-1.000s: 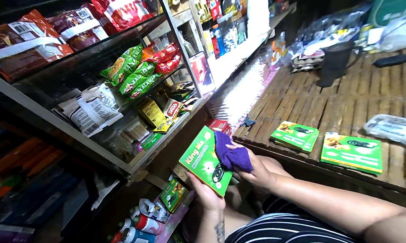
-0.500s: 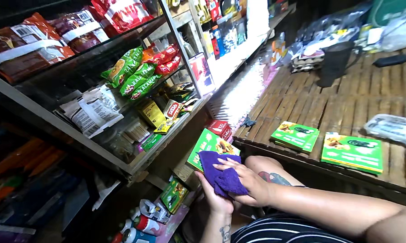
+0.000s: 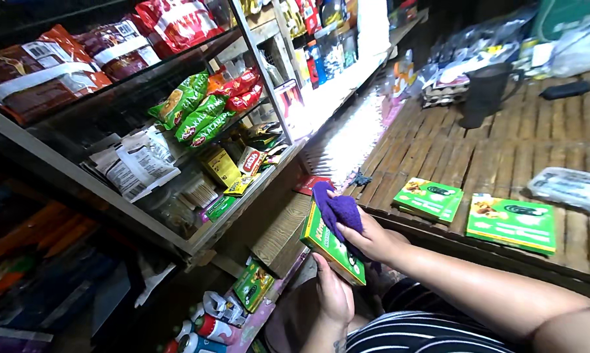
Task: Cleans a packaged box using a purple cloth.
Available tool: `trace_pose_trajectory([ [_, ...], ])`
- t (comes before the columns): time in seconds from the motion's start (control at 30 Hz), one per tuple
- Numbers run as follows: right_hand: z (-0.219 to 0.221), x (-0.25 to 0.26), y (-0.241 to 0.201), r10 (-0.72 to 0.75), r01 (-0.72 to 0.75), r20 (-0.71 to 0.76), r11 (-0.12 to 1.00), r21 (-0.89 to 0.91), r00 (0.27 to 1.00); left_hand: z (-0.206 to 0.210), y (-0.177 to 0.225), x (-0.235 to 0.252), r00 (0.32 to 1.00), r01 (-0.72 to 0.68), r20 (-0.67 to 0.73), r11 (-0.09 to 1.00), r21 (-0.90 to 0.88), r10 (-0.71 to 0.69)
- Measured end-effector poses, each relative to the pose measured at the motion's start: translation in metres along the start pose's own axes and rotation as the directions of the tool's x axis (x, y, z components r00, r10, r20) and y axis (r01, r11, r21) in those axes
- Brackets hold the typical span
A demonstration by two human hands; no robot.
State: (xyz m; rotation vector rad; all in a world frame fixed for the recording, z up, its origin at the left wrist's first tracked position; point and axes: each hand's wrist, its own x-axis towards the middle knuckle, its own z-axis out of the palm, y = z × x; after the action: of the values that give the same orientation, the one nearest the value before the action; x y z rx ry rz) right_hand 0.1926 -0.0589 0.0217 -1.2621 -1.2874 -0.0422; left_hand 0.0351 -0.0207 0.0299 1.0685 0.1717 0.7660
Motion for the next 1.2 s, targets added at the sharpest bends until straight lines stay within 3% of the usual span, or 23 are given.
trace_pose_trajectory([
  [0.13, 0.006, -0.012, -0.003, 0.051, -0.05, 0.022, 0.998, -0.037, 0.998, 0.002, 0.006, 0.003, 0.996, -0.032, -0.085, 0.999, -0.036, 0.029],
  [0.3, 0.024, -0.032, -0.018, -0.214, 0.217, 0.089, 0.976, -0.02, 0.973, 0.003, 0.014, 0.007, 0.987, -0.137, -0.091, 0.991, -0.01, 0.135],
  [0.5, 0.018, -0.023, -0.035, -0.351, 0.361, 0.135, 0.931, -0.055, 0.926, 0.0, 0.007, -0.006, 0.994, 0.01, -0.112, 0.998, 0.062, -0.003],
  [0.73, 0.0, -0.005, -0.031, -0.268, 0.275, 0.071, 0.952, -0.138, 0.961, -0.001, -0.001, -0.001, 0.996, -0.08, 0.037, 0.99, 0.113, 0.076],
  [0.93, -0.005, -0.001, -0.012, -0.128, 0.125, -0.021, 0.987, -0.099, 0.992, -0.001, 0.005, 0.0, 0.996, -0.087, 0.007, 0.996, -0.014, 0.087],
  [1.2, 0.014, -0.025, -0.019, -0.259, 0.264, 0.067, 0.96, -0.094, 0.964, -0.002, 0.022, 0.007, 0.965, -0.258, -0.05, 0.965, -0.037, 0.256],
])
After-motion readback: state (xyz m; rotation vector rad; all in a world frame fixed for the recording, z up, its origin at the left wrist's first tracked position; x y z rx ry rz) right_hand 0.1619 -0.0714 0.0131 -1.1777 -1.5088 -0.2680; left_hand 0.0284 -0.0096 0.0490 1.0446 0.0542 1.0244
